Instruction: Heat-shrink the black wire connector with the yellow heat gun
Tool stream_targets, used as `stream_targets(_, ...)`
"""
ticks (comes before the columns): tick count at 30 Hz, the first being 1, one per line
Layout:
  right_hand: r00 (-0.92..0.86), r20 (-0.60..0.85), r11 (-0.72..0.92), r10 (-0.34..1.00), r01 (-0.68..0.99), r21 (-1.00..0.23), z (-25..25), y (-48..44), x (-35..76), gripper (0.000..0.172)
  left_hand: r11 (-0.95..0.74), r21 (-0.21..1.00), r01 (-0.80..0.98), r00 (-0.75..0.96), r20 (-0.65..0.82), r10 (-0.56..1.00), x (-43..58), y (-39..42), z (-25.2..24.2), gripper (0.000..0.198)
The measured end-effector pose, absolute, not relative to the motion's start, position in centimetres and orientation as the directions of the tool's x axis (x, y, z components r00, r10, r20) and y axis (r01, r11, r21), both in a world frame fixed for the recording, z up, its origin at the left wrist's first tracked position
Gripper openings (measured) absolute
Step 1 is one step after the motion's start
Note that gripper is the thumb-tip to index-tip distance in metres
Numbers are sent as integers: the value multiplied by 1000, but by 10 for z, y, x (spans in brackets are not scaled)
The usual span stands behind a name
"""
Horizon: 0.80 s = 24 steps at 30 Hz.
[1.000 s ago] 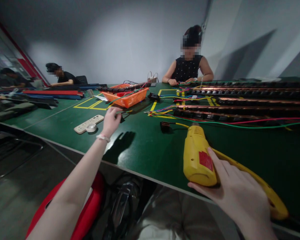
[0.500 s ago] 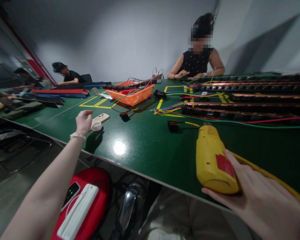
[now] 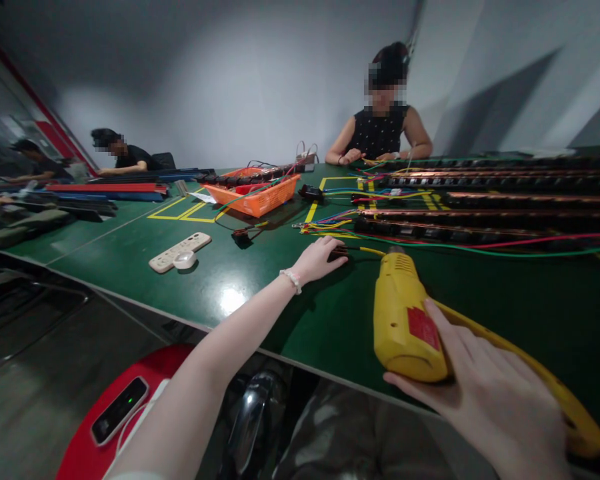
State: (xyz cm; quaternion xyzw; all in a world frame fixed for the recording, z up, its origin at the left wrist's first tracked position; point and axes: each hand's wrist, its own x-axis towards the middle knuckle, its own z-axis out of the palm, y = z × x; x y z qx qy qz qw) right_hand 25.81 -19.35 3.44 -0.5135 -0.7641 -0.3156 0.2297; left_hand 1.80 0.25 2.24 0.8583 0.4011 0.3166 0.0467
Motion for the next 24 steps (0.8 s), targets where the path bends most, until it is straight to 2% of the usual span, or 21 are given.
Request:
stream_targets(3,-363,681,265,636,931,249,33,-194,256,87,-682,374,628,485,497,719,15,10,16,37)
stream_targets(8,-366,702,278,611,929,243,32,-195,243,92,-638,360,681,452,478,753,11,12,16,37)
stream_targets(17,-377,638,426,671,901,84,27,-199,203,98,-681,381,625,476,506,720,13,16,12,35)
stream_targets(24,-376,626,467,683,884,20,23,-197,201,101,-689,392,610,470,521,712,9,20,7,36)
